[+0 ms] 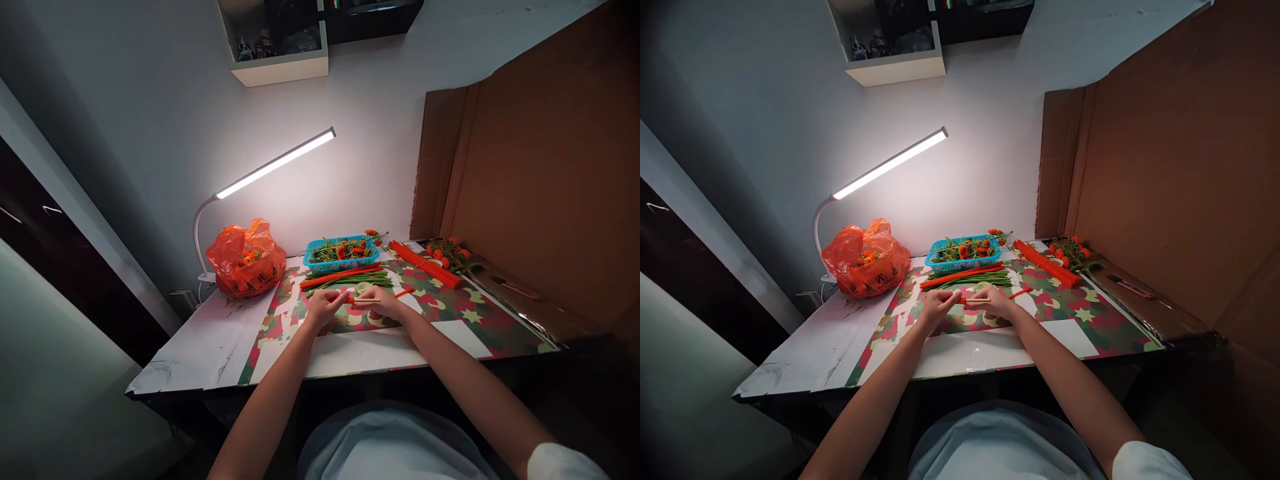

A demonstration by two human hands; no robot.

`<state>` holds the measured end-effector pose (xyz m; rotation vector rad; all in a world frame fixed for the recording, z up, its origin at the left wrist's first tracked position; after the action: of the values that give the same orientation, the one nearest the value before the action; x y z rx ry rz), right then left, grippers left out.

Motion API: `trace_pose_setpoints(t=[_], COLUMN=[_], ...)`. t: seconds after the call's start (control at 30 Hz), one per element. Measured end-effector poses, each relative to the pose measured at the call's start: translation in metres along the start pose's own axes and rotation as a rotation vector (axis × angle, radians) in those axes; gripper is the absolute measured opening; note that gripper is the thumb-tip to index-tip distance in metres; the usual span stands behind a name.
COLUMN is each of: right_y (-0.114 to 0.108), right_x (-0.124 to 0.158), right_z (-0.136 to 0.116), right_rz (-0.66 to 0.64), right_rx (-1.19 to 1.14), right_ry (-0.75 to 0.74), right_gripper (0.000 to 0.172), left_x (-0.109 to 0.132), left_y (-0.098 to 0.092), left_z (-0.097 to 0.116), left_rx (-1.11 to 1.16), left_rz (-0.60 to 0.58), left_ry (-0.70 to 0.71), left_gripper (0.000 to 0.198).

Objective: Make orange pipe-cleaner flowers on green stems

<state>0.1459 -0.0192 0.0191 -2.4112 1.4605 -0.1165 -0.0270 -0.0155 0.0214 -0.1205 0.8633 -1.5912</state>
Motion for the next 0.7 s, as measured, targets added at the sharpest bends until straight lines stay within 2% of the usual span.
trace_pose_setpoints(t=[0.1,0.27,0.47,0.6,0.7], right_y=[-0.001,-0.006,-0.008,-0.007,-0.005], right_x=[0.000,-0.002,-0.003,-0.001,0.002], right_z=[0.004,0.007,0.008,0.003,-0.002], right_rz=[-0.054,-0.013,0.254,0.416,0.496], right_rx=[-0.055,-0.046,0.312,0.550,0.685], right_ry=[0.090,0.089,-0.145,-0.252,-0.344], right_gripper=[0.044,0.035,0.023,0.020,0.025], left_x=[0.001,0.001,-0.001,-0.004,-0.004], left_y=[0.002,0.001,0.000,0.002,0.003], left_z=[0.000,-0.001,-0.002,-0.003,-0.002], left_rx=[-0.020,-0.154,-0.386,-0.386,-0.345], left_rz=[-0.039,-0.114,-0.109,-0.075,-0.045], left_ry=[0.049,0.081,0.019,-0.027,-0.045], left_gripper=[0.056,0.054,0.055,0.057,0.058])
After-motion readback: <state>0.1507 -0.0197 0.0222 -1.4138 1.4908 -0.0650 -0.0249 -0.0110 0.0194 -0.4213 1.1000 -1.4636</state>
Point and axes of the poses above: each hand's wrist, its own x-axis away from the middle knuckle, its own y-axis out of the palm, z = x × y, the point moved 3 cm from there along -x, towards the middle knuckle
